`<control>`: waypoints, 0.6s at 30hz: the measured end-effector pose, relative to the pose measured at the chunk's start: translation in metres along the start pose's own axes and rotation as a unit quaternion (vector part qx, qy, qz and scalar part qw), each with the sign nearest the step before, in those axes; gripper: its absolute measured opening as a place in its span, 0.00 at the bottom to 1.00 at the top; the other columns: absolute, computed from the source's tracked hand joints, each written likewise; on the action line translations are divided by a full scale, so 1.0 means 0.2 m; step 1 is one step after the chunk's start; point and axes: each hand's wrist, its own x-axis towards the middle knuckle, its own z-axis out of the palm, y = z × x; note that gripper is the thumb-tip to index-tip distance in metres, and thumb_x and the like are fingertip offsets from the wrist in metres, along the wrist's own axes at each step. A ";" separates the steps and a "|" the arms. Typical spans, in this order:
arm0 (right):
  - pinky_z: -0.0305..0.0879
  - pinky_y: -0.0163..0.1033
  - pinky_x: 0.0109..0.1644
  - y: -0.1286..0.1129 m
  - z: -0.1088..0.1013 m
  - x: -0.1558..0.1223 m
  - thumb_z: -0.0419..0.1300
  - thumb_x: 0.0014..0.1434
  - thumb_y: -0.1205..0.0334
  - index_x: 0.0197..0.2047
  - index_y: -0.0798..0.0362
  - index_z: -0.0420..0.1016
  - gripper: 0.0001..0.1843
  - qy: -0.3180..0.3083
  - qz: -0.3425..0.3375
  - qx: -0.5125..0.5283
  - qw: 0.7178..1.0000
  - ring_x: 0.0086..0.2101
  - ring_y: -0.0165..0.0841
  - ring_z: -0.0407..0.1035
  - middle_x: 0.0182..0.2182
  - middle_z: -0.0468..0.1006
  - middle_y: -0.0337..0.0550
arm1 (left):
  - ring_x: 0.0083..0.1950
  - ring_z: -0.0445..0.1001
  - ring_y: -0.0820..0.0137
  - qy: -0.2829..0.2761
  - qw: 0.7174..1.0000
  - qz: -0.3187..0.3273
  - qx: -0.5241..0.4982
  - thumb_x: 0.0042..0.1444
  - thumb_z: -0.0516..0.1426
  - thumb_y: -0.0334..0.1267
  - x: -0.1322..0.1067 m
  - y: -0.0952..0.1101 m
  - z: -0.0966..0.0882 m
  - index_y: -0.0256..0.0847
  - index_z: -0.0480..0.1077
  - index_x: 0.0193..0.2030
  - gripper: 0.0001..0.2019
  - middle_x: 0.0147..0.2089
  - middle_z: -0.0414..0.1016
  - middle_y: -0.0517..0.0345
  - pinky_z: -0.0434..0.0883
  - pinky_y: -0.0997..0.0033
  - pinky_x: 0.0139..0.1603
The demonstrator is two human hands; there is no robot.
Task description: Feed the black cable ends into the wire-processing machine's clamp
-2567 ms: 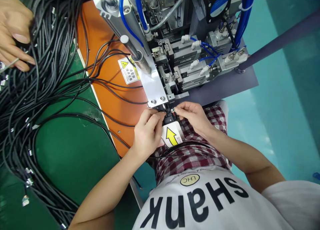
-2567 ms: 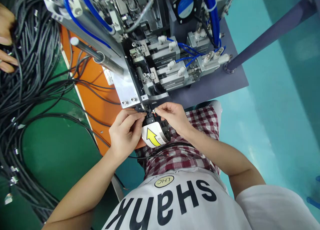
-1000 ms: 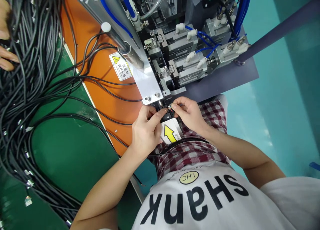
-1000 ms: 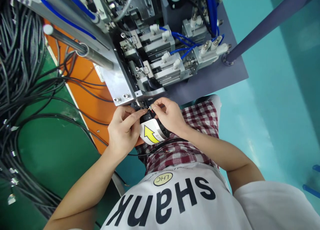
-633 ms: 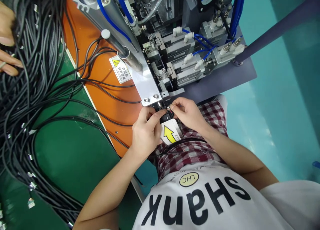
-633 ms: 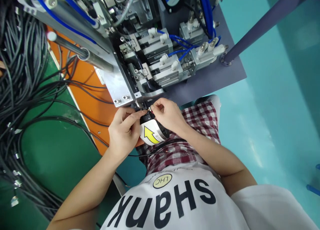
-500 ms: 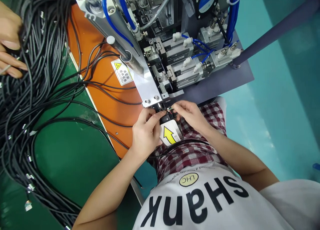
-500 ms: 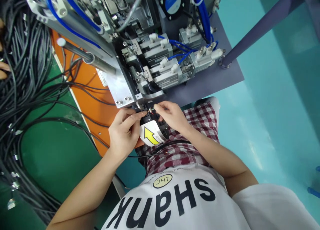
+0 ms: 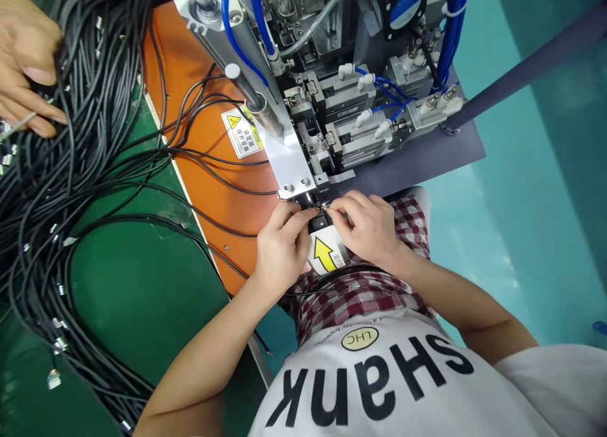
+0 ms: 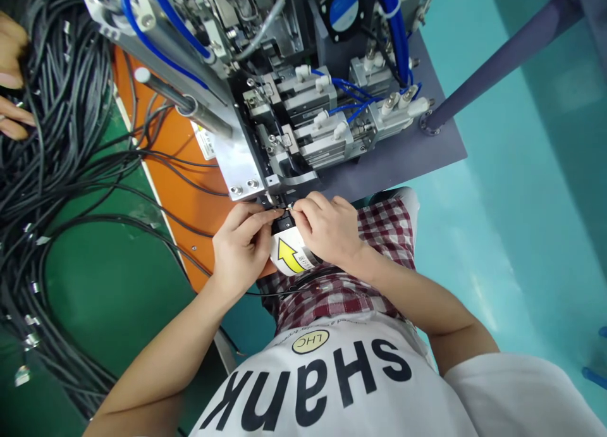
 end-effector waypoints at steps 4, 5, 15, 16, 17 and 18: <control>0.59 0.41 0.38 0.04 -0.01 0.05 0.58 0.66 0.58 0.36 0.51 0.77 0.10 -0.042 0.055 0.105 0.992 0.29 0.32 0.68 0.33 0.79 0.43 | 0.45 0.74 0.69 0.003 1.000 -0.006 -0.006 0.66 0.51 0.31 0.00 0.00 0.00 0.42 0.76 0.51 0.13 0.45 0.72 0.52 0.74 0.70 0.45; 0.59 0.40 0.35 0.05 -0.01 0.06 0.59 0.65 0.57 0.35 0.51 0.76 0.10 -0.062 0.085 0.160 0.981 0.27 0.31 0.67 0.31 0.78 0.41 | 0.45 0.74 0.69 0.003 1.000 -0.006 -0.009 0.66 0.52 0.30 0.00 0.00 0.00 0.42 0.76 0.50 0.13 0.45 0.72 0.52 0.74 0.70 0.45; 0.59 0.37 0.29 0.06 -0.01 0.06 0.64 0.62 0.52 0.41 0.51 0.78 0.12 -0.035 0.144 0.252 0.956 0.22 0.27 0.63 0.32 0.77 0.40 | 0.44 0.74 0.69 0.008 1.000 -0.005 -0.015 0.66 0.51 0.30 0.00 0.01 0.00 0.42 0.75 0.50 0.13 0.43 0.71 0.52 0.74 0.70 0.43; 0.60 0.37 0.30 0.05 -0.01 0.06 0.64 0.62 0.52 0.41 0.51 0.78 0.11 -0.014 0.131 0.245 0.961 0.23 0.27 0.64 0.34 0.77 0.41 | 0.44 0.74 0.69 0.009 1.000 -0.005 -0.013 0.66 0.51 0.31 -0.01 0.00 0.00 0.42 0.75 0.50 0.13 0.43 0.71 0.52 0.74 0.70 0.43; 0.61 0.37 0.31 0.04 0.00 0.06 0.63 0.62 0.54 0.39 0.52 0.77 0.10 0.003 0.117 0.238 0.964 0.24 0.27 0.64 0.34 0.76 0.41 | 0.44 0.74 0.69 0.009 1.000 -0.006 -0.012 0.66 0.51 0.31 -0.01 0.00 0.00 0.42 0.75 0.51 0.13 0.43 0.71 0.52 0.74 0.70 0.43; 0.61 0.37 0.32 0.04 0.02 0.06 0.63 0.62 0.55 0.37 0.52 0.77 0.09 0.014 0.106 0.232 0.967 0.25 0.28 0.64 0.33 0.76 0.41 | 0.44 0.74 0.69 0.009 1.000 -0.007 -0.011 0.66 0.51 0.31 -0.01 0.00 0.00 0.42 0.75 0.51 0.13 0.43 0.71 0.52 0.74 0.70 0.44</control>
